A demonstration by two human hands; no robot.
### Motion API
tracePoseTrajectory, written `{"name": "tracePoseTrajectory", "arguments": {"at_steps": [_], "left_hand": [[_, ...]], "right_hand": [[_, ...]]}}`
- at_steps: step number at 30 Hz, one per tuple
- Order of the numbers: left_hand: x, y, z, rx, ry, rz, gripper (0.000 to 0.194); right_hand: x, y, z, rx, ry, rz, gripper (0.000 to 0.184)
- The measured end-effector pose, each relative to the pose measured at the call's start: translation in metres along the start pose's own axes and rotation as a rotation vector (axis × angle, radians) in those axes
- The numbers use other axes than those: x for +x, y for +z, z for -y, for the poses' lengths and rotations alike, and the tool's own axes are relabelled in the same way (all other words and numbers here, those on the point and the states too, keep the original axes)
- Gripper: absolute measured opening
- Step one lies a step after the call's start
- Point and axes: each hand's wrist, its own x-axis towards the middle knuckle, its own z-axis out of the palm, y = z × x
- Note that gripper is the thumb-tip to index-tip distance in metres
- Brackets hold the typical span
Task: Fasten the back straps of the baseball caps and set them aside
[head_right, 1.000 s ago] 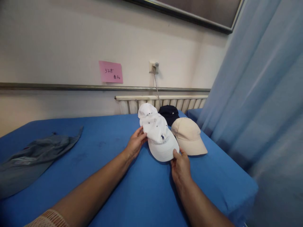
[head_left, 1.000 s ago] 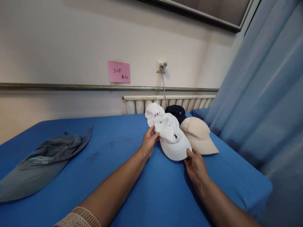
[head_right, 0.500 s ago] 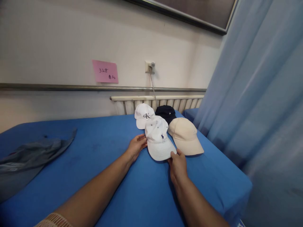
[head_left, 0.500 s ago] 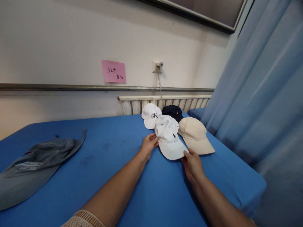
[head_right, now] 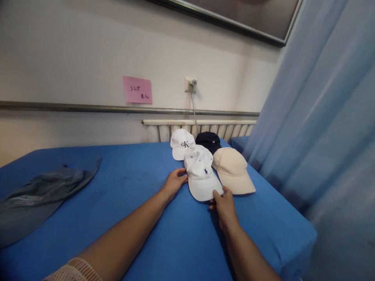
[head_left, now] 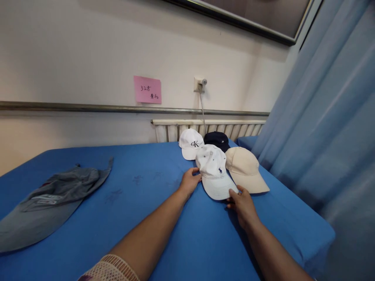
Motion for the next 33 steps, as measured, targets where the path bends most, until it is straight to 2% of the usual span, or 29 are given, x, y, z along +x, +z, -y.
{"name": "tracePoseTrajectory", "arguments": {"at_steps": [3,9,13,16,23,25,28,30,33], "left_hand": [[0.001,-0.002,0.004,0.118,0.020,0.023,0.032],[-0.004,-0.004,0.004,0.321,0.061,0.087,0.033],[-0.009,-0.003,-0.002,0.425,0.112,0.092,0.033],[-0.014,-0.002,-0.005,0.491,0.147,0.063,0.035],[-0.023,-0.002,-0.004,0.621,0.226,-0.014,0.021],[-0.032,-0.006,-0.003,0.657,0.270,-0.012,0.016],[-0.053,-0.025,-0.001,0.710,0.342,0.024,0.013],[-0.069,-0.049,-0.004,0.756,0.378,0.031,0.018],[-0.089,-0.106,-0.020,0.858,0.404,-0.050,0.027]], "right_hand": [[-0.005,-0.005,0.002,-0.133,0.015,0.047,0.066],[-0.002,-0.011,-0.001,-0.300,-0.059,0.078,0.066],[-0.001,-0.012,0.000,-0.250,-0.045,0.061,0.063],[0.000,-0.014,0.001,-0.181,-0.092,0.009,0.061],[-0.006,-0.016,-0.002,-0.104,-0.258,-0.034,0.036],[-0.015,-0.006,-0.004,-0.099,-0.312,0.036,0.032],[-0.038,0.024,-0.005,-0.144,-0.336,0.271,0.025],[-0.056,0.052,-0.006,-0.176,-0.345,0.450,0.020],[-0.081,0.100,-0.016,-0.258,-0.353,0.710,0.014]]}}
